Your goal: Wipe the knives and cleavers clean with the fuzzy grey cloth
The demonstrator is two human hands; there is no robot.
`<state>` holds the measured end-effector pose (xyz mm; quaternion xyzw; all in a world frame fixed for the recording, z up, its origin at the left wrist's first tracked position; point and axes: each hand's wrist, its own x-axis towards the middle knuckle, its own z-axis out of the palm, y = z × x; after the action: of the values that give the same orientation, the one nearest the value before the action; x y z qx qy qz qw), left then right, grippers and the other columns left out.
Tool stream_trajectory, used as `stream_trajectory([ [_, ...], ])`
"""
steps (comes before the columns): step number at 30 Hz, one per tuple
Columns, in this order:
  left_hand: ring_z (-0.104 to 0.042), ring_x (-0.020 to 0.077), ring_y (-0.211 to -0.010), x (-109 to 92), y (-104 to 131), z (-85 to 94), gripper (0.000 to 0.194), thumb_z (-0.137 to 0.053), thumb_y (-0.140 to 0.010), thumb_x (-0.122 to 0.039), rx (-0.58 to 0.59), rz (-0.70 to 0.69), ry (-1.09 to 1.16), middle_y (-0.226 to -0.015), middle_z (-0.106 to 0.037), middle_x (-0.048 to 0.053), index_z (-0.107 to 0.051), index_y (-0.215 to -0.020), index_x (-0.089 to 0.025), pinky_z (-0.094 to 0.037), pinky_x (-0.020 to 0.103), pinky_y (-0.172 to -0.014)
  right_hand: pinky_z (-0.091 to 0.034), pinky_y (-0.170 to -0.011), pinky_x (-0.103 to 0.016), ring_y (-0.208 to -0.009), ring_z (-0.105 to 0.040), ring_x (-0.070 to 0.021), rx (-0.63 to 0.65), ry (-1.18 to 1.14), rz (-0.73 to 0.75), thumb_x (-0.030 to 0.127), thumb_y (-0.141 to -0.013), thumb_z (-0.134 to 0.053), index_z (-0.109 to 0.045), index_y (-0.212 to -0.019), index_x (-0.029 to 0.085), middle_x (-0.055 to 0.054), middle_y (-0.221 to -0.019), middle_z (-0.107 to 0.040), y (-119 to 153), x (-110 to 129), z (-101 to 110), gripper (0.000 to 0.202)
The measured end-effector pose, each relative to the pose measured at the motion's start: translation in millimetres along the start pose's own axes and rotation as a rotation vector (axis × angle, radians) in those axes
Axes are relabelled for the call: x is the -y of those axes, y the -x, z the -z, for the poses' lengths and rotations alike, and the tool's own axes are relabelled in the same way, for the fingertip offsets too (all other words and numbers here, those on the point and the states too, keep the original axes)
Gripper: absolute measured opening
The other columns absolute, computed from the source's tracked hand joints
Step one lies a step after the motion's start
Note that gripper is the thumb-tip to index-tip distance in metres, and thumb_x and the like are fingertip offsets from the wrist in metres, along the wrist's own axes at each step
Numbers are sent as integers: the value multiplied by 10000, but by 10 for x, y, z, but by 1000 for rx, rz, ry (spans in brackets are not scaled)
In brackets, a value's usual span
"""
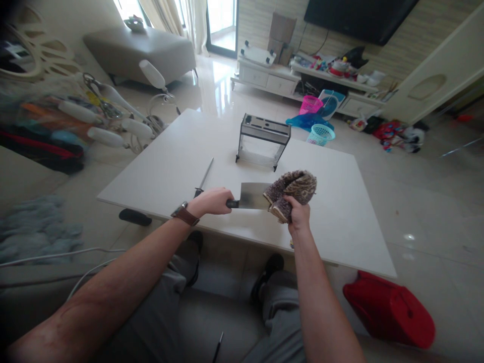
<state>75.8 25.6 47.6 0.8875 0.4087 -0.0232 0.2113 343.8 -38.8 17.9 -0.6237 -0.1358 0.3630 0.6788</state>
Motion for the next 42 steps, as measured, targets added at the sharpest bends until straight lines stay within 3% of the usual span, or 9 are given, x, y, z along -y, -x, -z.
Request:
stream_trajectory([
  [6,-732,281,-818,-1,-7,-2,234,-624,-713,-221,19,3,-22,-867,-785,146,-812,-852,-201,-464,324,-662,-639,-593,-241,-684,-739,-167,10,-18,22,139,-477,-852,-766,-835,144,-3,-816,-797,-37,-33,10,369],
  [17,-723,281,-792,17,-3,-3,215,-614,-697,-190,12,-6,-18,-844,-779,144,-795,-813,-204,-433,330,-636,-640,-601,-251,-686,-736,-169,24,-28,21,139,-473,-857,-766,-845,141,-6,-828,-796,-14,-17,6,384],
  [26,-691,248,-745,15,-18,25,203,-594,-704,-174,-33,12,44,-798,-766,124,-781,-775,-207,-402,319,-623,-626,-533,-282,-647,-724,-174,46,-232,4,229,-526,-868,-718,-878,168,1,-824,-782,48,102,-35,387],
  [30,-623,196,-654,-98,-64,-19,148,-596,-727,-208,-65,36,183,-730,-726,87,-740,-738,-178,-354,303,-575,-623,-560,-268,-710,-741,-169,75,-333,-25,300,-609,-849,-711,-953,193,-6,-891,-793,94,143,-65,386],
  [36,-582,170,-614,-424,-203,-241,133,-603,-761,-237,-86,62,407,-668,-678,41,-709,-738,-160,-370,283,-571,-656,-718,-308,-846,-767,-192,221,-284,-57,323,-611,-863,-703,-970,198,-15,-940,-799,305,-18,-269,413],
  [39,-666,196,-731,-624,-251,-365,157,-612,-774,-222,-133,55,487,-793,-747,68,-744,-836,-162,-431,277,-635,-664,-818,-368,-910,-773,-225,283,-299,-56,323,-624,-866,-697,-974,183,-25,-931,-800,383,-103,-385,413],
  [42,-725,232,-901,-785,-274,-438,245,-620,-820,-243,-184,116,547,-989,-790,106,-758,-1011,-173,-488,278,-722,-661,-825,-329,-869,-769,-201,212,-295,-48,259,-605,-872,-717,-955,172,-13,-918,-800,376,-147,-449,393],
])
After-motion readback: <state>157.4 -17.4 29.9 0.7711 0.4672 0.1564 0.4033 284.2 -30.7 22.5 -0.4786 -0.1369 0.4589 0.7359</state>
